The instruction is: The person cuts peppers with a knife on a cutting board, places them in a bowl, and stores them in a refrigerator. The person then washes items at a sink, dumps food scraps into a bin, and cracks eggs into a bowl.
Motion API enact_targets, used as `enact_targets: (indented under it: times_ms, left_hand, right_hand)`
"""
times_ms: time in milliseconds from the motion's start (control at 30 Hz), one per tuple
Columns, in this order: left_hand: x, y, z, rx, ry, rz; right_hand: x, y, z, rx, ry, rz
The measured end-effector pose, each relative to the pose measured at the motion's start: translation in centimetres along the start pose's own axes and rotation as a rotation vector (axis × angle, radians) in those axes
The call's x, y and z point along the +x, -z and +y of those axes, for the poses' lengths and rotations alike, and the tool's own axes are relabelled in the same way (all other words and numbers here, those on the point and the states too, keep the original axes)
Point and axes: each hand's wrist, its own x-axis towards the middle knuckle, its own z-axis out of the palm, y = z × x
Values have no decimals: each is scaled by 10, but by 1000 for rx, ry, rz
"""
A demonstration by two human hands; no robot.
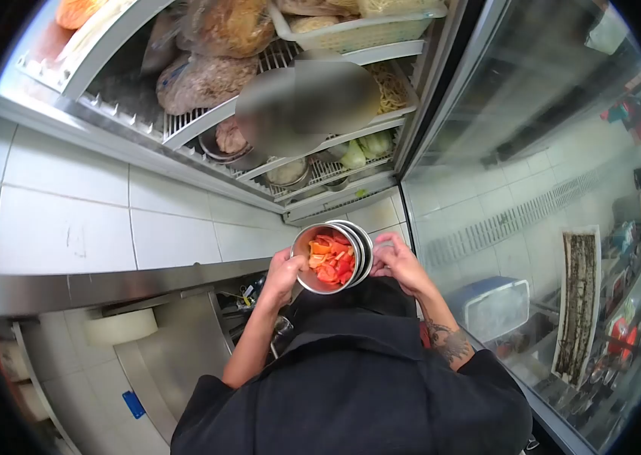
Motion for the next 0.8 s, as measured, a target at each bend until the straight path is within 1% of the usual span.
enact_targets:
  times_ms: [33, 100, 133, 200, 233, 300, 367, 400, 433, 467, 500, 533, 567, 600, 633, 667, 700, 767, 800]
  left_hand:
    - [5, 1, 4, 21, -6, -29]
    - [6, -7, 18, 114, -17, -48]
    - [10, -11, 23, 161, -28, -59]
    - [22, -11, 17, 311, -33, -109]
    - [32, -12, 11, 400, -60, -117]
    - [59, -7, -21, 509, -127, -149]
    - [79, -15, -23, 638, -70, -232]
    - [97, -14, -42, 713, -35, -259]
    - [114, -18, -55, 691, -4, -290]
    - [128, -25, -63, 665, 31, -314]
    - [137, -30, -76, 640, 70, -331]
    - [150, -32, -102, 507, 134, -340]
    - [158, -32, -120, 523, 162, -368]
    - [164, -36, -133, 510, 198, -358]
    - [167, -40, -145, 498, 235, -349]
    - [171, -42, -152, 487, 286, -371]
    - [174, -40, -170, 501, 296, -344]
    - [174, -38, -198, 405, 280, -355]
    - [172, -42, -194, 387, 288, -361]
  right_hand:
    - [7, 5, 10, -77, -5, -12]
    - [12, 2, 22, -374, 54, 137]
    - [23, 4, 39, -444, 317, 206]
    - [32, 11, 65, -366, 303, 279]
    - [28, 10, 58, -217, 32, 276]
    - [34, 18, 69, -160, -10, 301]
    - [46, 31, 90, -272, -7, 342]
    - [55, 40, 109, -256, 25, 346]
    - [65, 47, 132, -238, 56, 348]
    - [74, 57, 155, -242, 8, 350]
    - [77, 62, 184, -179, -25, 360]
    - [82, 68, 211, -119, -42, 370]
    - [93, 76, 233, -61, -46, 381]
    - [96, 81, 233, -170, -46, 392]
    - [101, 83, 248, -70, -29, 411]
    - [102, 90, 260, -136, -36, 407]
    - [100, 95, 264, -204, -45, 404]
    - [96, 96, 259, -249, -51, 412]
    - [94, 98, 256, -279, -51, 412]
